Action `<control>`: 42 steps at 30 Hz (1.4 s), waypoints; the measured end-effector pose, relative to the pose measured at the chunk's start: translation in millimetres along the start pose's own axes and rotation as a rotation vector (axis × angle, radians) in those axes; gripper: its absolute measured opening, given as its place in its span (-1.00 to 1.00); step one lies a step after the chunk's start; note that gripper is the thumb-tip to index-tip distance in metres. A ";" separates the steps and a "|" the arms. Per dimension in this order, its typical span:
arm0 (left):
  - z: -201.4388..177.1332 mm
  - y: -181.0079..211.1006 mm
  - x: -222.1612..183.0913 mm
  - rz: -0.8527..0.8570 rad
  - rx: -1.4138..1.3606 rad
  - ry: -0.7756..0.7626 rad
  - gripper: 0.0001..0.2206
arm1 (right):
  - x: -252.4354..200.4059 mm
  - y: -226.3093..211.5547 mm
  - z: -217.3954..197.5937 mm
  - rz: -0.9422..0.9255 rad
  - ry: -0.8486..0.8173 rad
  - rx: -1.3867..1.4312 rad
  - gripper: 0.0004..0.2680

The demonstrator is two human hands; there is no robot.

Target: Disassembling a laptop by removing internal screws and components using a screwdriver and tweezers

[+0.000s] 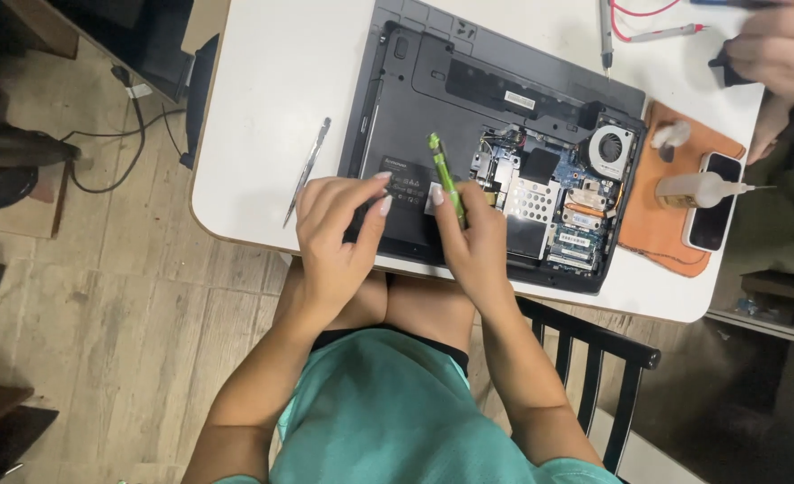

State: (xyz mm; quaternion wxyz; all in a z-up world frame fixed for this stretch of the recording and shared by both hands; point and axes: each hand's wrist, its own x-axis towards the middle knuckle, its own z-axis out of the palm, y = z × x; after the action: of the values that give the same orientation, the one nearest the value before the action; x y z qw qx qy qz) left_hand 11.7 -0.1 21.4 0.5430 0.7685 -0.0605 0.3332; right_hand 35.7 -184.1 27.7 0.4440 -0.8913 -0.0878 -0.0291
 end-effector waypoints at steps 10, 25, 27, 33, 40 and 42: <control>30.8 13.0 -5.5 -0.014 -0.055 -0.109 -0.92 | -40.0 10.1 -26.3 -0.004 0.043 0.071 -0.86; 40.5 5.5 -16.3 -0.121 -0.063 -0.204 -0.87 | -22.7 1.6 -9.9 -0.114 -0.105 -0.175 -0.74; 40.8 5.3 -8.4 -0.121 0.024 -0.174 -0.86 | -12.2 -1.2 -11.0 -0.093 -0.142 -0.321 -0.72; 21.1 4.4 2.0 -0.160 0.081 -0.148 -0.91 | 24.3 -4.5 -6.1 -0.064 -0.204 -0.624 -0.62; 3.5 -24.5 -11.7 -0.122 0.118 -0.028 -0.94 | 37.4 -6.8 -0.3 -0.088 -0.245 -0.752 -0.60; -2.3 -28.0 -12.3 -0.141 0.134 -0.002 -0.95 | 40.8 -16.6 -5.2 -0.045 -0.330 -0.718 -0.58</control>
State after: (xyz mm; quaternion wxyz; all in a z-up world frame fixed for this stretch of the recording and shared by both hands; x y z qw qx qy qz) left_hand 13.9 9.8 -7.5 0.5123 0.8058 0.0156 0.2967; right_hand 72.9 -173.1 49.2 0.0832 -0.9804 -0.1617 0.0762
